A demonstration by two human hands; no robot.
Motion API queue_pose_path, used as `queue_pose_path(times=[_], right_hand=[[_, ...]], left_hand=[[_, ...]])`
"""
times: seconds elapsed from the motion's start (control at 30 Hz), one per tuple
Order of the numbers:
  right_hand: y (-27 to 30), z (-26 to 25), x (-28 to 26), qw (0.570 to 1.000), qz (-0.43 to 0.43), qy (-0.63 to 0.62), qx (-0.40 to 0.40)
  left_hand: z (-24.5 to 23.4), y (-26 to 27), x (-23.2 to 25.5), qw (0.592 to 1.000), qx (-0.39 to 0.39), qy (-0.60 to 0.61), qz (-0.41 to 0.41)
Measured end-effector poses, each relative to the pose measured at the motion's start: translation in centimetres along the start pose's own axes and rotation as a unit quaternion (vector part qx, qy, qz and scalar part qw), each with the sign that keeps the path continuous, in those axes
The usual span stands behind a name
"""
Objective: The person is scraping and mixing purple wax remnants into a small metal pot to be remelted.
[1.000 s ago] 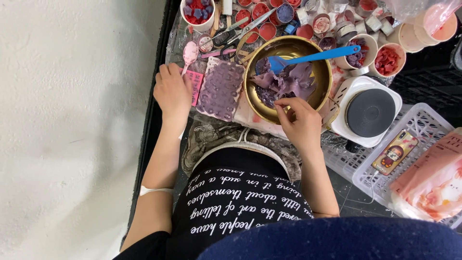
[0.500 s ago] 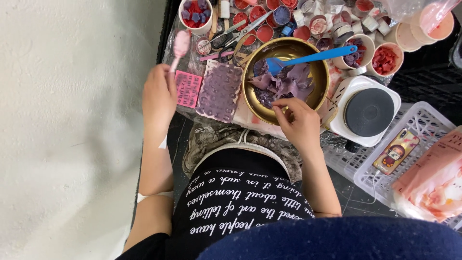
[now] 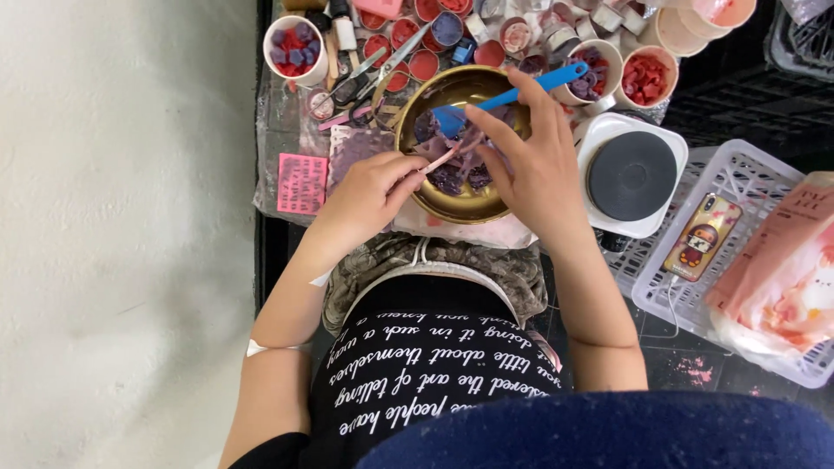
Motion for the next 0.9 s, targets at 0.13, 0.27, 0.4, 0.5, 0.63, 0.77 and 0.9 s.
queue_pose_path(times=[0.13, 0.27, 0.4, 0.5, 0.63, 0.77, 0.9], right_hand=[[0.1, 0.2, 0.7, 1.000, 0.002, -0.014, -0.005], [0.6, 0.7, 1.1, 0.999, 0.021, -0.038, 0.003], [1.0, 0.7, 0.9, 0.999, 0.026, -0.047, 0.008], [1.2, 1.0, 1.0, 0.998, 0.032, -0.060, 0.005], [1.6, 1.2, 1.2, 0.997, 0.036, -0.072, -0.011], [1.9, 0.7, 1.1, 0.998, 0.036, -0.051, -0.010], [2.2, 1.1, 1.6, 0.999, 0.044, -0.018, -0.014]], left_hand=[[0.7, -0.3, 0.2, 0.999, -0.020, -0.030, -0.004], [1.0, -0.3, -0.1, 0.998, -0.028, -0.047, -0.004], [0.8, -0.3, 0.3, 0.999, -0.024, -0.044, 0.012], [0.7, -0.3, -0.1, 0.998, -0.021, -0.049, -0.013], [0.6, -0.2, -0.2, 0.999, -0.016, -0.044, -0.006], [0.1, -0.2, -0.5, 0.999, -0.001, -0.044, -0.032], [-0.4, -0.1, -0.5, 0.998, 0.011, -0.037, -0.046]])
Point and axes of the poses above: each hand's wrist, its own y-axis away from the middle knuckle, its own z-axis out of the palm, x = y × z, the point moved 10 cm from there along -y, towards the middle knuckle, and after that the axes turned 13 degrees about y, right-handed, at the moved point
